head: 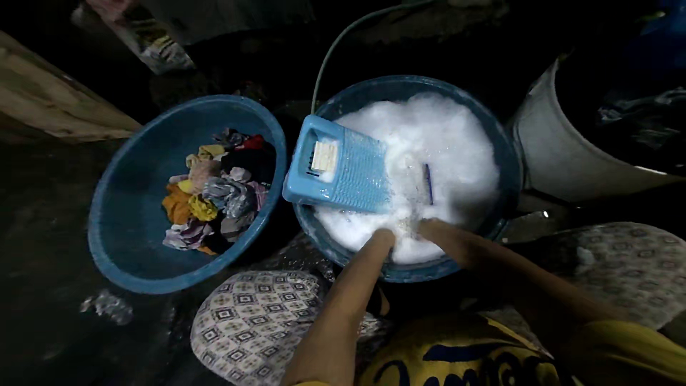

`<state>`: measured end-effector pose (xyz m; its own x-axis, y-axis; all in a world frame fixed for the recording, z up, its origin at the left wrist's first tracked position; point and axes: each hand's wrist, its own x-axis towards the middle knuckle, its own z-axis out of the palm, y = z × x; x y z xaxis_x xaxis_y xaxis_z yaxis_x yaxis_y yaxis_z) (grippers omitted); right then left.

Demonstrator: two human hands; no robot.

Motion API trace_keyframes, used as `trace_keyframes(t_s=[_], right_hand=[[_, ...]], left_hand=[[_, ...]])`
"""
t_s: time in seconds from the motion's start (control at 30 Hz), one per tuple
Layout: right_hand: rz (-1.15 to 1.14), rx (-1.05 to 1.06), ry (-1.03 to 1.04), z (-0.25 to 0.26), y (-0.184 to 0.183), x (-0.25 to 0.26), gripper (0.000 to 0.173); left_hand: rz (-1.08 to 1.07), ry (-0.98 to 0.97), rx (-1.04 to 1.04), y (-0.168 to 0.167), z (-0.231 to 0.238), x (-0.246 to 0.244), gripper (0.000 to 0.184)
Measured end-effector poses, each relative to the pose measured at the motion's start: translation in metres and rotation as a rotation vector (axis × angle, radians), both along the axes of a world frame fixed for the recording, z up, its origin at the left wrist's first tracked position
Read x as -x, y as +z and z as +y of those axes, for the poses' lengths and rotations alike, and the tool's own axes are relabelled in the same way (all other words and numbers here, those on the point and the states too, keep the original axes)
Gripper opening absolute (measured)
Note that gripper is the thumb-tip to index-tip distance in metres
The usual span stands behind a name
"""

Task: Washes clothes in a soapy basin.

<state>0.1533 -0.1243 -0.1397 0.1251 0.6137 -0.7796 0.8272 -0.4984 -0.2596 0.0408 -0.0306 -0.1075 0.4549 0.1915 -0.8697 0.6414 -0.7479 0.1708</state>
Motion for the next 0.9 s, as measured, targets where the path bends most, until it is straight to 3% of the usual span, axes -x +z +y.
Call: trace_keyframes(t_s=[0.1, 0.17, 0.27, 0.4, 0.5, 0.57, 0.67, 0.7, 0.8, 0.83, 0.9], right_hand=[[0.027, -0.031, 0.148, -0.012, 0.037, 0.006, 0.039], [-0.046, -0.045, 0.227, -0.012, 0.063, -0.002, 0.036], [-0.195, -0.182, 0.098, -0.016, 0.131, -0.036, 0.029], [-0.398, -0.457, -0.008, -0.033, 0.231, -0.055, 0.033], [-0.468, -0.742, 0.0, -0.042, 0.292, -0.049, 0.026], [-0.497, -0.964, 0.012, -0.046, 0.315, -0.049, 0.021], [-0.499, -1.258, 0.126, -0.037, 0.317, -0.062, 0.018], [-0.477, -1.316, 0.16, -0.032, 0.318, -0.064, 0.02], [-0.403, -1.483, 0.263, -0.014, 0.316, -0.057, 0.024], [-0.337, -1.531, 0.289, -0.004, 0.307, -0.052, 0.021], [-0.219, -1.468, 0.324, 0.015, 0.277, -0.041, 0.014]], left_hand=[[-0.117, -0.059, 0.073, 0.032, -0.012, 0.019, 0.038], [-0.06, -0.119, 0.027, 0.063, -0.011, 0.014, 0.041], [-0.038, -0.22, -0.039, 0.124, 0.012, 0.009, 0.05], [-0.521, -0.373, -0.067, 0.227, 0.037, 0.041, 0.023], [-0.961, -0.587, -0.104, 0.285, 0.039, 0.053, 0.024], [-1.2, -0.575, -0.089, 0.309, 0.037, 0.052, 0.026], [-1.562, -0.26, -0.068, 0.31, 0.034, 0.043, 0.023], [-1.674, -0.17, -0.113, 0.303, 0.034, 0.035, 0.03], [-1.891, 0.001, -0.316, 0.263, 0.039, -0.004, 0.077], [-1.883, 0.085, -0.327, 0.244, 0.037, -0.018, 0.083], [-1.657, 0.223, -0.307, 0.199, 0.028, -0.031, 0.074]])
